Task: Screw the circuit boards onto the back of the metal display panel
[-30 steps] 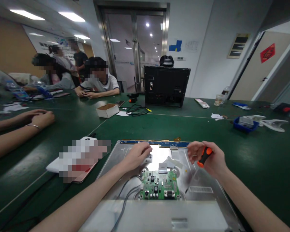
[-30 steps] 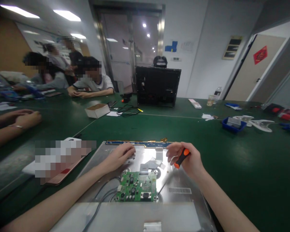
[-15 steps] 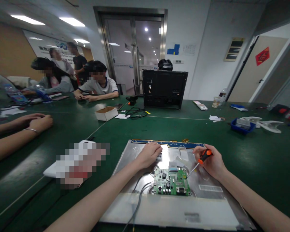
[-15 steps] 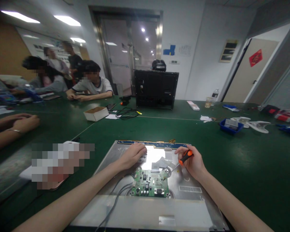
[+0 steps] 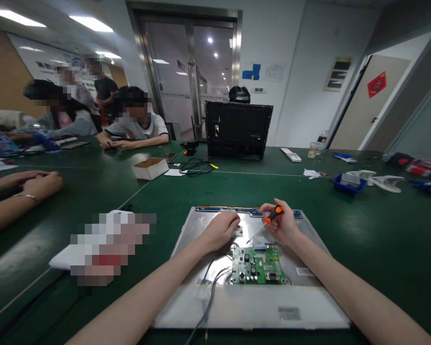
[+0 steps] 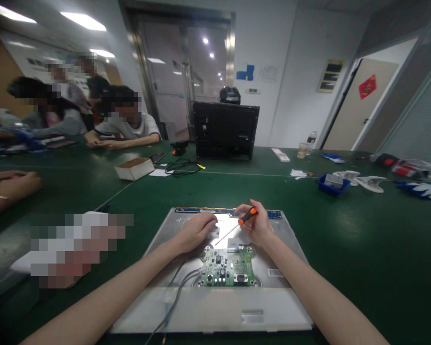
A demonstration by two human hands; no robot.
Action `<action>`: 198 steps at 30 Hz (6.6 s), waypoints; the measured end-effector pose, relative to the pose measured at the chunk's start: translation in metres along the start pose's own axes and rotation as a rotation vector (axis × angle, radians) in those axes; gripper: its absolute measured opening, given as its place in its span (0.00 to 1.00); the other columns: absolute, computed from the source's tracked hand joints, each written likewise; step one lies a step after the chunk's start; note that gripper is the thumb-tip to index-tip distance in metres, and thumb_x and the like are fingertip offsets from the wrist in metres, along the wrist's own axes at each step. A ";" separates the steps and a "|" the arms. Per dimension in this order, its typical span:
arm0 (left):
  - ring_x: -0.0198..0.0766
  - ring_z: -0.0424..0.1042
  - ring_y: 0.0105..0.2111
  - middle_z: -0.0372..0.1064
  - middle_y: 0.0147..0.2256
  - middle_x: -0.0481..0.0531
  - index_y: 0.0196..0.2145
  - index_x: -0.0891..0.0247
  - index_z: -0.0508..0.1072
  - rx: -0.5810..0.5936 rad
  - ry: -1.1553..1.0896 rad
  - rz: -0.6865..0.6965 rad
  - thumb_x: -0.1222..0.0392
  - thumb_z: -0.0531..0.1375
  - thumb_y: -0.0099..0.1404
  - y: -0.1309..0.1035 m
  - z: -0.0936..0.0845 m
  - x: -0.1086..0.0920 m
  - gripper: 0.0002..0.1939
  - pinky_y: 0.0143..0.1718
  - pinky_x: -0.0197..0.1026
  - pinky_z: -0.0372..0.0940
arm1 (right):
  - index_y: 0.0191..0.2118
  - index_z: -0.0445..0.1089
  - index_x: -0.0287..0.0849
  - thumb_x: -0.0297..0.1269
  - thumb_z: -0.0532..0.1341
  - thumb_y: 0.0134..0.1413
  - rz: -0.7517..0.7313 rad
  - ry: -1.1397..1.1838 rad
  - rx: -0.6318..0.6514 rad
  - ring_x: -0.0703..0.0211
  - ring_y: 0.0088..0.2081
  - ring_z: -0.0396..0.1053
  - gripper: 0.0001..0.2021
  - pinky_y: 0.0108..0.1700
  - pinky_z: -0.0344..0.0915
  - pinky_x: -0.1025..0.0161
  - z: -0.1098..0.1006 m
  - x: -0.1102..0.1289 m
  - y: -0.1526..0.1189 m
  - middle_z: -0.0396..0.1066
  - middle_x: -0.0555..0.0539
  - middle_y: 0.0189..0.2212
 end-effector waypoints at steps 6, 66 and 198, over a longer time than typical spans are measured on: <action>0.46 0.69 0.40 0.72 0.38 0.57 0.35 0.61 0.70 -0.004 -0.010 0.008 0.58 0.51 0.72 -0.003 -0.002 0.000 0.10 0.44 0.46 0.64 | 0.24 0.76 0.39 0.57 0.61 0.46 -0.001 0.003 -0.023 0.69 0.12 0.43 0.23 0.14 0.43 0.69 0.001 -0.008 -0.013 0.52 0.57 0.09; 0.37 0.69 0.32 0.73 0.30 0.49 0.31 0.63 0.77 0.152 -0.276 -0.036 0.67 0.61 0.61 -0.040 -0.006 -0.013 0.04 0.35 0.37 0.64 | 0.22 0.77 0.36 0.60 0.65 0.45 -0.049 -0.034 -0.105 0.68 0.12 0.51 0.26 0.14 0.47 0.68 0.000 0.002 -0.015 0.58 0.53 0.10; 0.40 0.72 0.35 0.75 0.34 0.51 0.36 0.65 0.76 0.235 -0.385 0.041 0.67 0.61 0.63 -0.037 -0.006 -0.004 0.04 0.40 0.40 0.66 | 0.70 0.47 0.47 0.30 0.54 0.65 -1.180 -1.153 -0.015 0.63 0.23 0.67 0.30 0.21 0.66 0.68 0.098 0.017 -0.061 0.73 0.48 0.32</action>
Point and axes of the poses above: each hand's wrist, its own y-axis towards the middle knuckle, its own z-axis out of the palm, x = y × z, the point moved 5 cm from there along y, towards the middle knuckle
